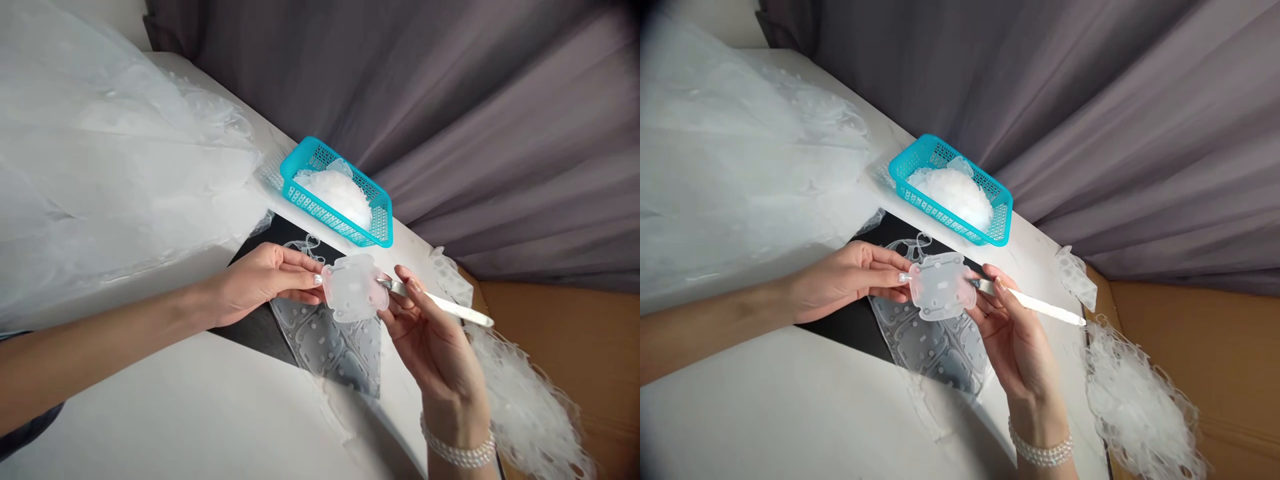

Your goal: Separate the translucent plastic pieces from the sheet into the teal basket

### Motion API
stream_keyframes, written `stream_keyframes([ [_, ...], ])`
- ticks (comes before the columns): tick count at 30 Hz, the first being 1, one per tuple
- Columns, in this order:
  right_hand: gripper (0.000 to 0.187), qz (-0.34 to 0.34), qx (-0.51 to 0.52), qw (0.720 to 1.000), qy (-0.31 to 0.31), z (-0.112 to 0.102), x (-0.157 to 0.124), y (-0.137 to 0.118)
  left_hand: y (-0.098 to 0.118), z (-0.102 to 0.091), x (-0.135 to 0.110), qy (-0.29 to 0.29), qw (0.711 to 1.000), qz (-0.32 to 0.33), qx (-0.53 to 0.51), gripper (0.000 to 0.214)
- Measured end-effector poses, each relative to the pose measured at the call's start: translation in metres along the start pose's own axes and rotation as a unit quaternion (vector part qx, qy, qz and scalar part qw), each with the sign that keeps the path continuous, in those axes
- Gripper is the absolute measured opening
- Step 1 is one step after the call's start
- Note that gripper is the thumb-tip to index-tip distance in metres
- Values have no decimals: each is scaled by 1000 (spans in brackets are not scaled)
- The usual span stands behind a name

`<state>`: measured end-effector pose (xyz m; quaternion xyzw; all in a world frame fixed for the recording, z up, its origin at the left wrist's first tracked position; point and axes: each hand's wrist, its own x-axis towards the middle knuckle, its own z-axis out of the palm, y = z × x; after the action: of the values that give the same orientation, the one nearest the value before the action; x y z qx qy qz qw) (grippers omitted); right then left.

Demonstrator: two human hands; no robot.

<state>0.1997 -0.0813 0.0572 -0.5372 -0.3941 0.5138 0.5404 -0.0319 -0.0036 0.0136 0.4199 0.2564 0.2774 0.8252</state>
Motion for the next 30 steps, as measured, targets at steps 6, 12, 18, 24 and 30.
stream_keyframes([
  [6,18,6,-16,1000,12,4,-2,-5,-2,-1,1,21,999,-8,-30,19],
  [12,23,-12,-75,997,-4,2,-5,-5,-2,-2,1,32,999,-9,-20,20],
  [18,17,-1,-44,999,6,3,-3,-6,-2,-2,0,25,1000,-10,-15,15],
  [24,18,-10,-58,998,-36,-2,-4,-7,-2,0,0,67,997,25,38,11],
  [30,15,-90,-184,974,-93,-3,-16,-16,-3,-5,1,-7,995,-40,-88,28],
])
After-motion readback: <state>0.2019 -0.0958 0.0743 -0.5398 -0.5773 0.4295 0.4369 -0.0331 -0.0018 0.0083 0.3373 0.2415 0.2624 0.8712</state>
